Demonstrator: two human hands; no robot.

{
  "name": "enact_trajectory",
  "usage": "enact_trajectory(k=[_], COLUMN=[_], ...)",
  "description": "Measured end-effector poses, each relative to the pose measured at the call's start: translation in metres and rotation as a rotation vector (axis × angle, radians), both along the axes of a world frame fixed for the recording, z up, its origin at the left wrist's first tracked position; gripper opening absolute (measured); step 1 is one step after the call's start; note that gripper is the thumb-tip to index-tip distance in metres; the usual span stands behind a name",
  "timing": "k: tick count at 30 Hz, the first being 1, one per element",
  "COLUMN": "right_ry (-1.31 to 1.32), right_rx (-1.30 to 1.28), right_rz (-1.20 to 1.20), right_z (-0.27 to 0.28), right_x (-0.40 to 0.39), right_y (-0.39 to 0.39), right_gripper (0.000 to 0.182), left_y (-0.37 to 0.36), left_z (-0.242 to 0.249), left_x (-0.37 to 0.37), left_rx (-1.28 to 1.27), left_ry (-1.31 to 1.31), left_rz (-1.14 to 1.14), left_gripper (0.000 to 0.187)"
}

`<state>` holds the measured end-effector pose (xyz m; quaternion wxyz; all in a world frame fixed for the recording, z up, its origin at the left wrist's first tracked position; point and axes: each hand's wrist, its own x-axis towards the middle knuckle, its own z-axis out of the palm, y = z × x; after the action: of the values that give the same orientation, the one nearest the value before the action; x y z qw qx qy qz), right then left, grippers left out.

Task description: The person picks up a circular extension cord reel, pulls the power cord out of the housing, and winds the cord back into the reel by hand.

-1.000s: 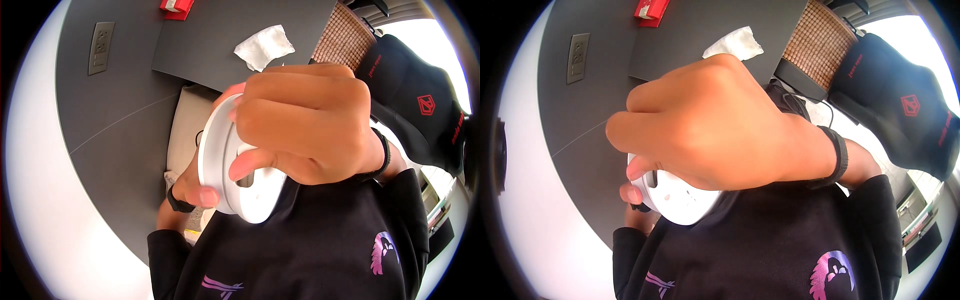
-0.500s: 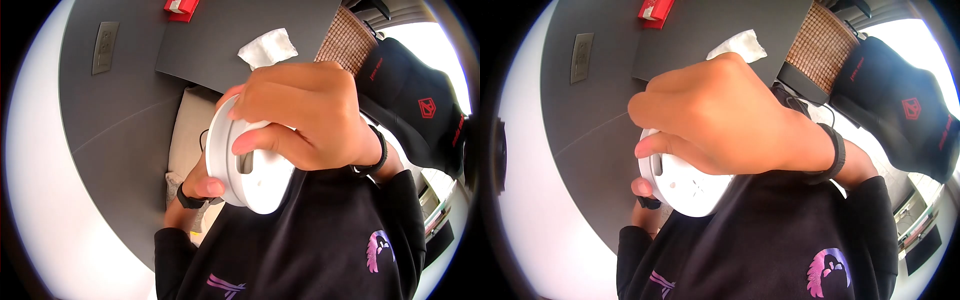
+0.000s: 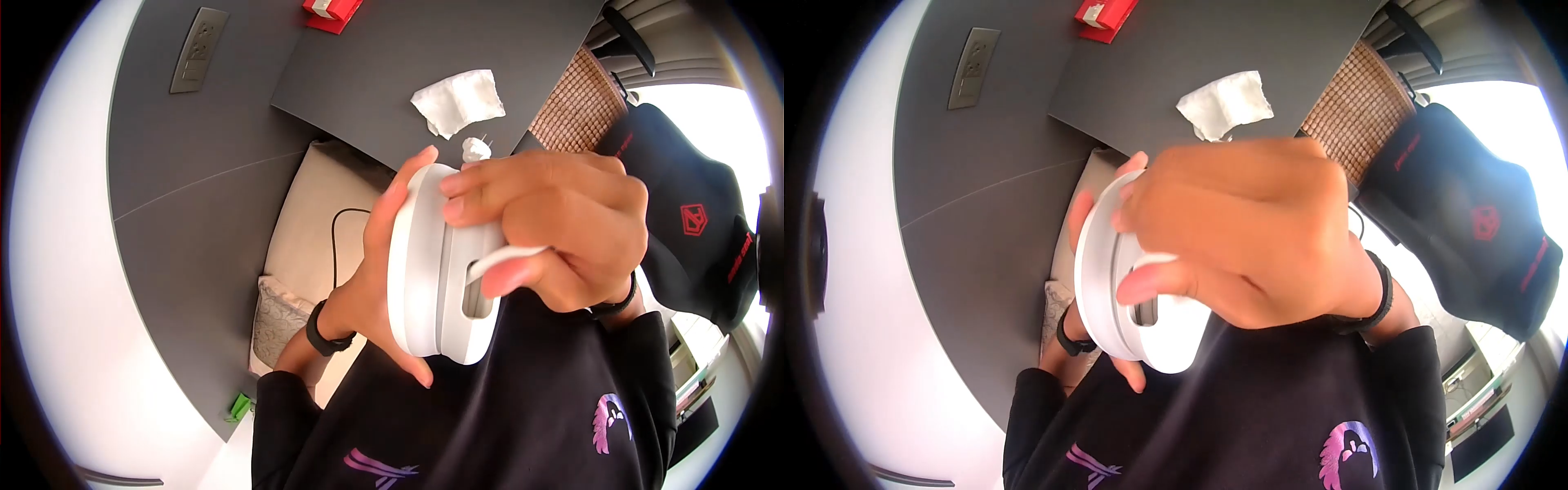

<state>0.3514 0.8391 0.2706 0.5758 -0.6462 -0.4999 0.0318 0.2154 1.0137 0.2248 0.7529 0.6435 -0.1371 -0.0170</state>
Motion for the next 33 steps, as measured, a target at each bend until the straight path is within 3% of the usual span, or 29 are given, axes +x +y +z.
enact_trajectory(k=[4, 8, 10, 14, 19, 25, 33], right_ry=[0.005, 0.095, -0.036, 0.135, 0.098, 0.024, -0.077], right_rx=[0.064, 0.077, 0.064, -0.1, -0.166, 0.008, 0.097], right_rz=[0.077, 0.104, 0.08, -0.018, -0.062, -0.018, 0.004], right_z=[-0.01, -0.02, -0.023, -0.014, -0.01, -0.002, -0.006], right_x=[0.007, 0.016, 0.026, 0.024, 0.019, 0.004, -0.009], right_y=[0.003, 0.008, 0.012, 0.005, 0.002, -0.009, -0.022], right_gripper=[0.04, 0.045, 0.046, 0.041, 0.029, 0.021, 0.031], left_y=[-0.01, -0.008, -0.009, -0.02, -0.023, -0.011, -0.009], left_z=[-0.015, -0.016, -0.016, -0.004, 0.003, -0.004, -0.005], left_x=[-0.009, 0.003, -0.004, -0.008, -0.006, -0.003, -0.003], left_rx=[-0.04, 0.082, 0.02, -0.18, -0.173, 0.119, 0.123], left_ry=[0.162, -0.114, 0.028, 0.31, 0.391, -0.008, -0.018], left_rz=[0.142, 0.173, 0.182, 0.247, 0.293, 0.167, 0.125], left_gripper=[0.146, 0.137, 0.14, 0.142, 0.143, 0.14, 0.14])
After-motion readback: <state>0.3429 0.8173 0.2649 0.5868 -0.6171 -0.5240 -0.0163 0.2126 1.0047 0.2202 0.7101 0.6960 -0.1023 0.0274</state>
